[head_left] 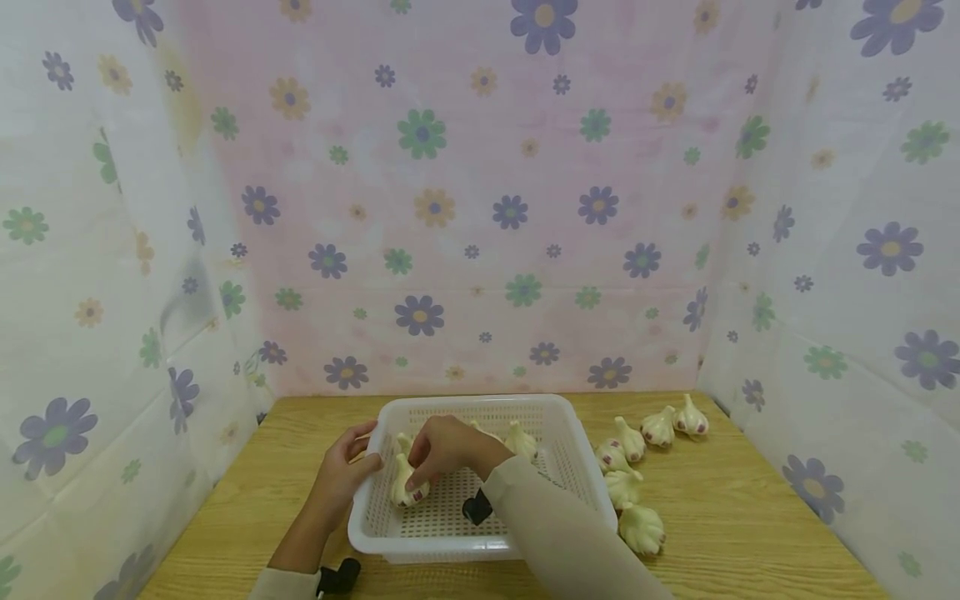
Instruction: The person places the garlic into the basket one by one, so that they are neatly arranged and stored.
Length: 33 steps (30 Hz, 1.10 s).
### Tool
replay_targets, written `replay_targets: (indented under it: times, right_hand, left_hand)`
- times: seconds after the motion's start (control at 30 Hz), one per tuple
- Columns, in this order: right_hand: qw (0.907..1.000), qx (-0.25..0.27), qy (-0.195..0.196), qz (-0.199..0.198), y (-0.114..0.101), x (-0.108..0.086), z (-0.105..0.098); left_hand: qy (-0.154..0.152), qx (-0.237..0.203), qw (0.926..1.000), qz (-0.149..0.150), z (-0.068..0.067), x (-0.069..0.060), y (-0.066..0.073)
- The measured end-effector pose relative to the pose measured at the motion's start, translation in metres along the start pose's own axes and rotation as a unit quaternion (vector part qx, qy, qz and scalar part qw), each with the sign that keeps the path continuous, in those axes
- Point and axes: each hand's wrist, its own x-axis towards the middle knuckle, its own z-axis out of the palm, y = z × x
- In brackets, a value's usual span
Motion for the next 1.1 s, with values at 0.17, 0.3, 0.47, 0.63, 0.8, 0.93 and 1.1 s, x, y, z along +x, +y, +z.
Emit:
replay_targets:
  times: [0.17, 0.3, 0.47, 0.63, 0.8, 0.93, 1.1]
  right_hand:
    - [0.9999, -0.01, -0.01, -0.009, 0.0017, 0.0016, 0.0001]
    - [0.9996, -0.021, 0.001, -0.018, 0.0014, 0.0023, 0.0002]
    - [0.9991, -0.034, 0.013, -0.023, -0.0003, 0.0021, -0.0001]
    - [0.9989, -0.036, 0.019, -0.021, -0.0018, 0.0006, -0.0015]
    - [0.9988, -0.041, 0.022, -0.016, -0.0011, 0.0009, -0.0017]
    - [0.9988, -0.041, 0.021, -0.013, 0.0002, 0.0005, -0.0026]
    - [0.9992, -0.032, 0.02, -0.01, 0.0009, -0.0019, -0.0047]
  left_hand:
    - [0.009, 0.004, 1.0, -0.001, 0.0001, 0.0005, -0.001]
    - [0.016, 0.01, 0.9998, 0.0, 0.0006, 0.0008, -0.001]
    - [0.014, 0.011, 0.9998, 0.002, 0.0004, 0.0001, 0.0006]
    - [0.008, 0.009, 0.9999, 0.002, 0.0001, -0.0009, 0.0025]
    - [0.009, 0.009, 0.9999, -0.001, -0.0002, -0.0011, 0.002]
    - [0.01, 0.009, 0.9999, -0.002, 0.0, -0.0012, 0.0019]
    - [0.008, 0.008, 0.9999, -0.002, 0.0006, -0.0007, 0.0022]
